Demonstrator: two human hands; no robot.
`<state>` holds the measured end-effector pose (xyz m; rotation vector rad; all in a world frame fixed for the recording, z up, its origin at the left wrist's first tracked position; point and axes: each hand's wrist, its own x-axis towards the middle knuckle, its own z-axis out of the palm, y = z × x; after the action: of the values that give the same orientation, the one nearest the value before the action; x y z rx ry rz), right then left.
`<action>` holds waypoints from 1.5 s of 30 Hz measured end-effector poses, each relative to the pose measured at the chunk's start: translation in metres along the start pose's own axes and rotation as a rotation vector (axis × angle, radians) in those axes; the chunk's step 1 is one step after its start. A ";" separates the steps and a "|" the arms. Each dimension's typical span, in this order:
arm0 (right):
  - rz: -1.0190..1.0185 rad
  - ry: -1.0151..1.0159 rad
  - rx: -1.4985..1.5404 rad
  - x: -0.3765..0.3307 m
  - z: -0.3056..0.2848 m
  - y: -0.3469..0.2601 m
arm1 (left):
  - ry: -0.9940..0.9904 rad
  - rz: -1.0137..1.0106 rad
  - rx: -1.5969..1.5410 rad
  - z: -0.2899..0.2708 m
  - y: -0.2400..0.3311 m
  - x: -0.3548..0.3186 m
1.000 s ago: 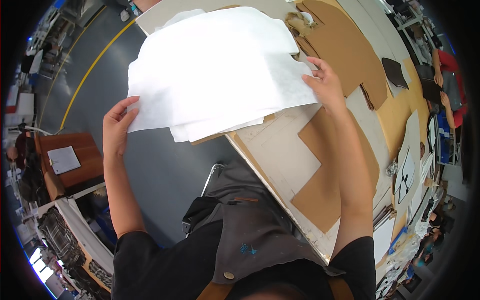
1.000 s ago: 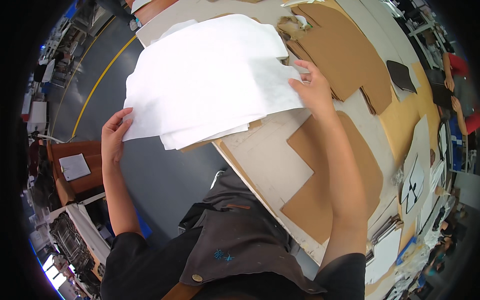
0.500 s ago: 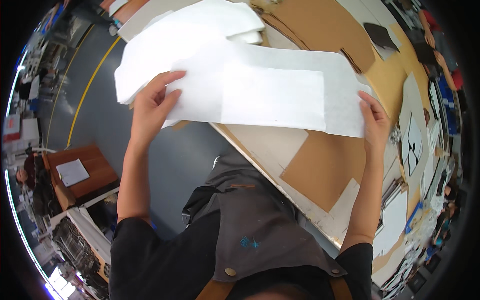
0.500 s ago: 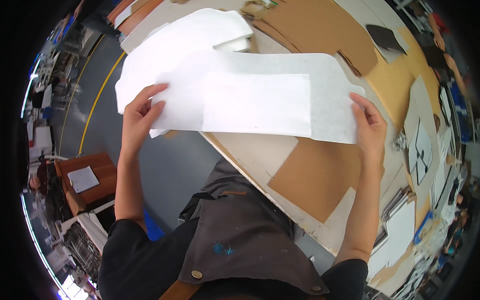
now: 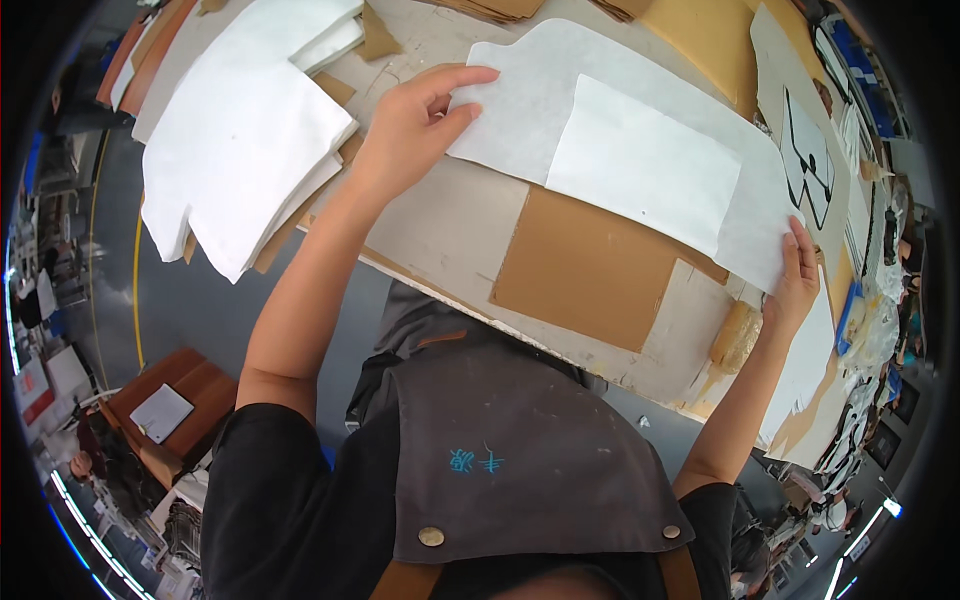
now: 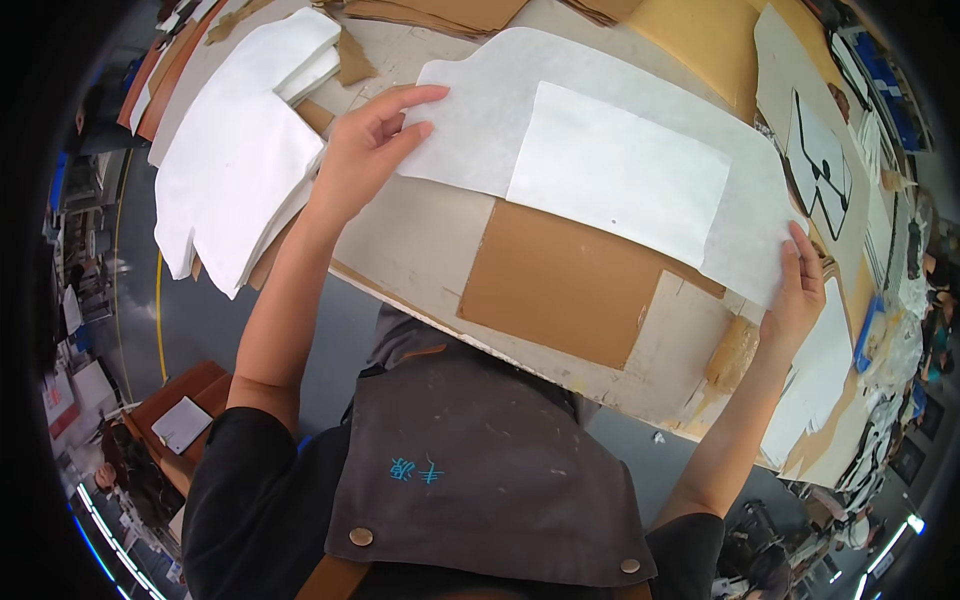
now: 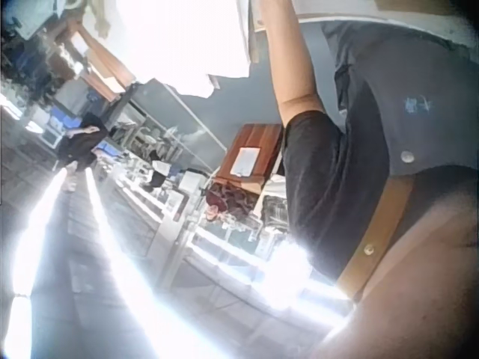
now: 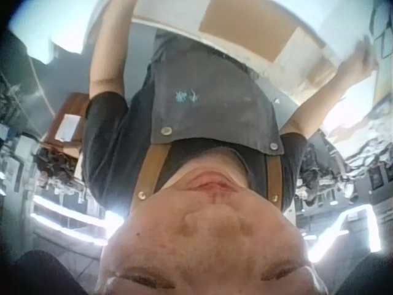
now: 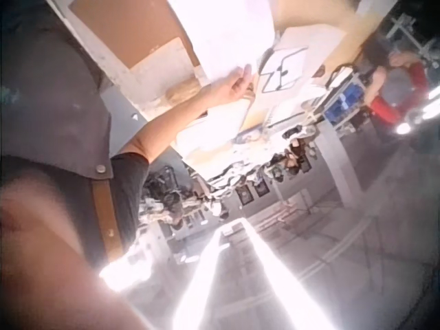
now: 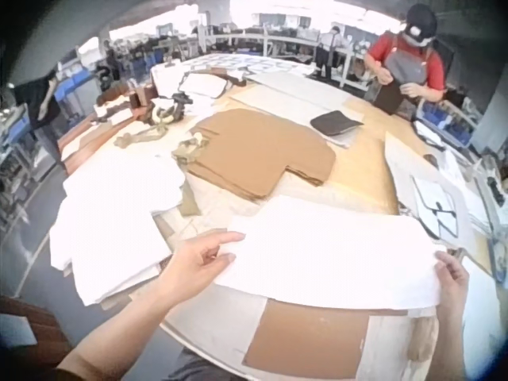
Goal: The person assembles a layered paper or cardboard component by applying glue from a squeeze bottle to a brown template and pressing white paper pieces onto it. They repeatedly smooth the surfaces and stack completed units on the table.
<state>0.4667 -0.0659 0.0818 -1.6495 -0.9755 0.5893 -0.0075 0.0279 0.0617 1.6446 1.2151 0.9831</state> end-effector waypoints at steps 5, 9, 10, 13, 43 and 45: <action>0.034 -0.001 -0.012 -0.004 -0.001 0.009 | -0.027 -0.011 0.005 0.003 -0.005 0.007; 0.032 0.001 -0.024 -0.006 0.004 0.010 | -0.029 -0.031 0.059 0.000 -0.004 0.005; 0.030 0.003 -0.027 -0.006 0.005 0.010 | -0.030 -0.027 0.066 -0.001 -0.006 0.005; 0.049 0.009 -0.030 -0.006 0.008 0.012 | -0.024 -0.020 0.086 -0.003 -0.013 0.006; 0.052 -0.019 -0.068 -0.007 0.015 0.021 | -0.025 0.021 0.139 0.000 -0.028 0.009; 0.050 -0.020 -0.068 -0.007 0.014 0.022 | -0.026 0.024 0.139 0.001 -0.029 0.009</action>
<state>0.4580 -0.0658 0.0564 -1.7351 -0.9805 0.6137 -0.0137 0.0419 0.0353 1.7775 1.2734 0.9065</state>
